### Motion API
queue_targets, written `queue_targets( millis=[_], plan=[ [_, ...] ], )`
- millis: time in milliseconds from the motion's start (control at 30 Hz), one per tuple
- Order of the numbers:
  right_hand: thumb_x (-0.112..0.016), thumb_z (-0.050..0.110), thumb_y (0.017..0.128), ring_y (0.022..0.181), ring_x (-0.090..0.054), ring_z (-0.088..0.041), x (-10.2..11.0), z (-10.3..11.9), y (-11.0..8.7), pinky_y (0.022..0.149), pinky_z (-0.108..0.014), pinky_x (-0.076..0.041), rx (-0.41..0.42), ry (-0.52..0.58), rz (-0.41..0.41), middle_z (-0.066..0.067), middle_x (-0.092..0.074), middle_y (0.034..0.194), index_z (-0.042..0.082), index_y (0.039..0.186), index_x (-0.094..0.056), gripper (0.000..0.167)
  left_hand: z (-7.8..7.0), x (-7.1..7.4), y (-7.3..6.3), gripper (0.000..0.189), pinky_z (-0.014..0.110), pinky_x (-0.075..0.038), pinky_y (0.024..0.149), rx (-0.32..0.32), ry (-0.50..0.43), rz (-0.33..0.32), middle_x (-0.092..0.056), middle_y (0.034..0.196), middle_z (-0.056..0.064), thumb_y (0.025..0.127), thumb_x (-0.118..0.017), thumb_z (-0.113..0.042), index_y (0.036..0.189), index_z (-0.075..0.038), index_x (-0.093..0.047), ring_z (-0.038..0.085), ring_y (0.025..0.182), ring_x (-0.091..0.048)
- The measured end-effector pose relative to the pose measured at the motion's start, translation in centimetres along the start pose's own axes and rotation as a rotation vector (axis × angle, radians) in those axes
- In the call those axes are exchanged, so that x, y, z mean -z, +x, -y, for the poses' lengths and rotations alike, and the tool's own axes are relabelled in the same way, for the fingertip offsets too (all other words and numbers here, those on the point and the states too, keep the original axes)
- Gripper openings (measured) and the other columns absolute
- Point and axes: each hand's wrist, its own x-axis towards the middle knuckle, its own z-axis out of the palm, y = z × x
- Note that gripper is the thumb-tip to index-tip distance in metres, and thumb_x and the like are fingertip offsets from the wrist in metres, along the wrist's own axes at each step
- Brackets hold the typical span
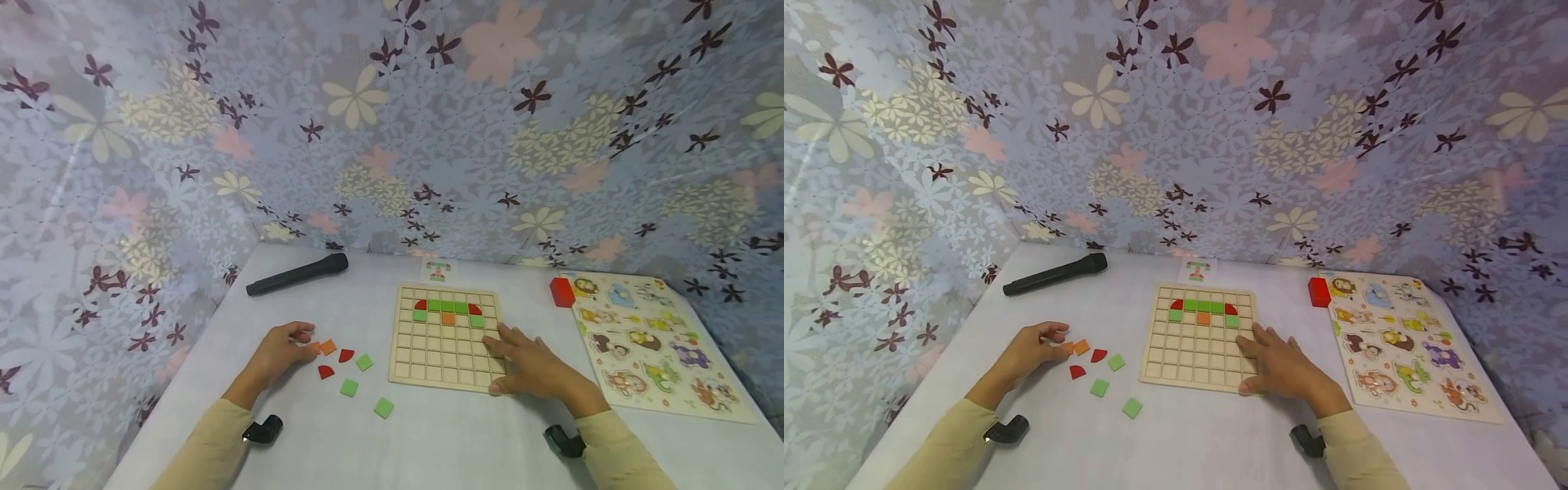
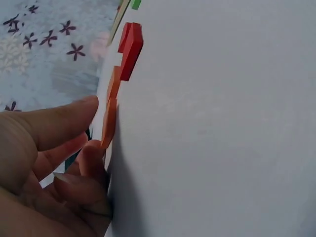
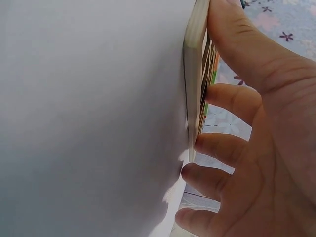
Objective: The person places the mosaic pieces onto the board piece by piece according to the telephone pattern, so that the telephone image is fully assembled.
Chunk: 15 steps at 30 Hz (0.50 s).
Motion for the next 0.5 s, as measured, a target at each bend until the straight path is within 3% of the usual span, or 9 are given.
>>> queue_targets(
  millis=[200,500],
  plan=[
    [-0.080,0.060,0.075,0.146,-0.019,-0.059,0.0,-0.1,0.1,0.105,-0.083,-0.011,-0.003,-0.002,0.003,-0.031,-0.023,0.162,0.011,0.154,-0.046,0.099,-0.3,-0.8,0.5,0.043,0.037,-0.046,0.083,-0.023,0.139,-0.019,-0.063,0.101,0.005,0.083,-0.081,-0.010,0.125,-0.009,-0.068,0.023,0.096,-0.056],
    [-0.080,0.061,0.074,0.146,-0.018,-0.060,-0.2,-0.1,0.1,0.104,-0.083,-0.013,0.001,-0.004,-0.006,-0.031,-0.023,0.162,0.010,0.153,-0.047,0.099,-0.5,-1.3,0.0,0.027,0.037,-0.047,0.081,0.006,0.197,-0.047,-0.060,0.095,0.007,0.085,-0.078,-0.008,0.112,-0.006,-0.074,0.023,0.091,-0.054]
  ],
)
